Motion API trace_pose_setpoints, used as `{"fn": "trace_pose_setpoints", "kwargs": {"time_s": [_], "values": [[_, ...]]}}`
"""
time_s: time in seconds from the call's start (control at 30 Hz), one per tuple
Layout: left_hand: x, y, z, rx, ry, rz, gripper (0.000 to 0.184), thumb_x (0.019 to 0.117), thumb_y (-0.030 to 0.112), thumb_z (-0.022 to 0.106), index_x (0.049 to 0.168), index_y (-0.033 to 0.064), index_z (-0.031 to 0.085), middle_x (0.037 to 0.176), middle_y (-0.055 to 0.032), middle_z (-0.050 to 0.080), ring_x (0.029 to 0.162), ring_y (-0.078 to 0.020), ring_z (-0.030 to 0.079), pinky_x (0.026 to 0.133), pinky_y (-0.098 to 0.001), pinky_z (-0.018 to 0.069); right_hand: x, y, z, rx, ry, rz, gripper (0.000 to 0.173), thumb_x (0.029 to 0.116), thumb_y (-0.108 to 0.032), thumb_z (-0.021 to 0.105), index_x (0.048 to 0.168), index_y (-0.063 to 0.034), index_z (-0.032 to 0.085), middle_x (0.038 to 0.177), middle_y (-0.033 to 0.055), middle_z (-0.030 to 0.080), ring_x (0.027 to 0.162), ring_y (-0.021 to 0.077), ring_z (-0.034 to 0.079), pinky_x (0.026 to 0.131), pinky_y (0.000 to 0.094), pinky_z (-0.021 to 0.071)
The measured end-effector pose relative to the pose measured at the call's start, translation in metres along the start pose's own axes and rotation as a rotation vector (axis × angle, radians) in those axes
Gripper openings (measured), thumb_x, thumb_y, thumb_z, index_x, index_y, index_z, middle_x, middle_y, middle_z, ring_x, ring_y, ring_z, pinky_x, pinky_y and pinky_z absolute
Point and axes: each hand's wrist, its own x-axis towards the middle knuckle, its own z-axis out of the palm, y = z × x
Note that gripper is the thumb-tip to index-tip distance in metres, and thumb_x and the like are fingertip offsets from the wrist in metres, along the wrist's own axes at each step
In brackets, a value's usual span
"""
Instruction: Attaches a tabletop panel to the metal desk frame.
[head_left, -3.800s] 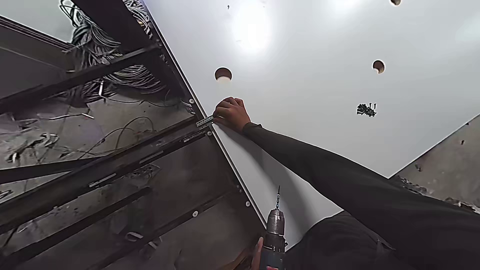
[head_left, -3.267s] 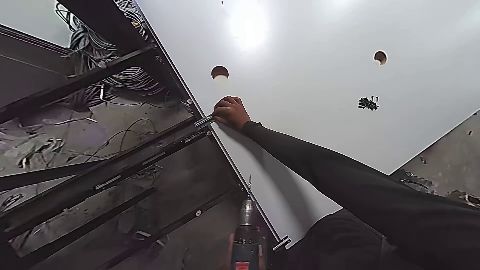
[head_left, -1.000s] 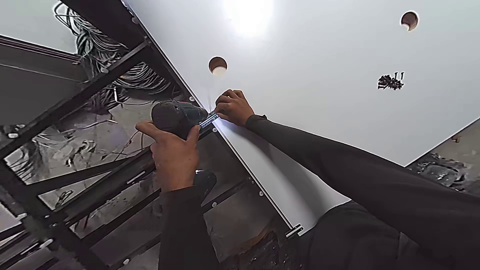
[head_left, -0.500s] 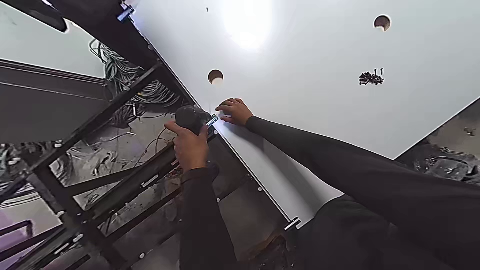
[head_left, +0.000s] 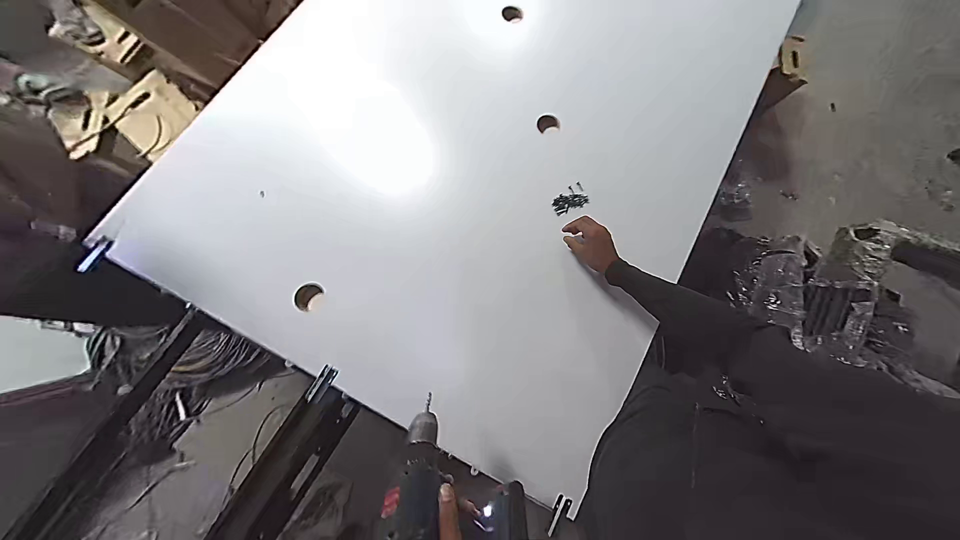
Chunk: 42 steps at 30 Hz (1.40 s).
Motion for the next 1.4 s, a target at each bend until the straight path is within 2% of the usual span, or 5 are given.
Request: {"fn": "trace_pose_setpoints", "kwargs": {"time_s": [0.33,0.57,0.73,0.93,1.4], "values": [[-0.092,-0.013,0.069,-0.039,-0.084,-0.046,0.029,0.093,0.0,0.065,0.119,-0.0061,0.054,0.074,-0.005,0.069,0.057,-0.0122,0.067,0.057,-0.0292,0.0616,0.094,0.036,-0.056,-0.076,-0.013,0.373,0.032,0.0978,-0.032,0.066,0.12,-0.0101,0.072,0.116,0.0159,0.072,0.112,0.0369,0.067,0.093,0.064,0.0519],[-0.114,-0.003,0.08,0.106,0.068,-0.021,0.062,0.0786,0.004,0.082,0.129,-0.0091,0.047,0.077,-0.0101,0.069,0.058,-0.0133,0.068,0.057,-0.0301,0.0622,0.113,0.022,-0.058,-0.133,-0.04,0.375,0.029,0.0962,-0.029,0.065,0.111,-0.0047,0.071,0.117,0.0253,0.068,0.112,0.05,0.063,0.083,0.0754,0.048],[-0.119,-0.002,0.079,0.077,0.069,0.014,0.06,0.0776,0.004,0.082,0.127,-0.0093,0.05,0.08,-0.0111,0.07,0.059,-0.0137,0.069,0.059,-0.031,0.0629,0.076,-0.011,-0.073,0.116,-0.032,0.248,0.029,0.0962,-0.027,0.069,0.107,0.0006,0.069,0.097,0.0268,0.07,0.094,0.048,0.067,0.082,0.0716,0.0486],[-0.118,-0.001,0.08,0.04,0.037,0.004,0.059,0.0786,0.003,0.08,0.127,-0.011,0.05,0.077,-0.0118,0.071,0.06,-0.0153,0.069,0.06,-0.0326,0.0629,-0.03,-0.07,-0.04,0.743,-0.614,0.285,0.026,0.0964,-0.014,0.068,0.119,-0.0024,0.069,0.102,0.0096,0.074,0.088,0.0194,0.072,0.081,0.0387,0.0611],[-0.107,-0.011,0.051,-0.189,-0.023,0.021,0.053,0.0849,0.003,0.075,0.128,-0.011,0.047,0.093,-0.019,0.071,0.073,-0.0215,0.071,0.07,-0.0377,0.062,-0.136,-0.165,0.01,1.183,-1.111,0.671,0.015,0.1002,-0.018,0.068,0.11,-0.0078,0.065,0.085,0.0032,0.069,0.072,0.013,0.069,0.069,0.0281,0.0592]]}}
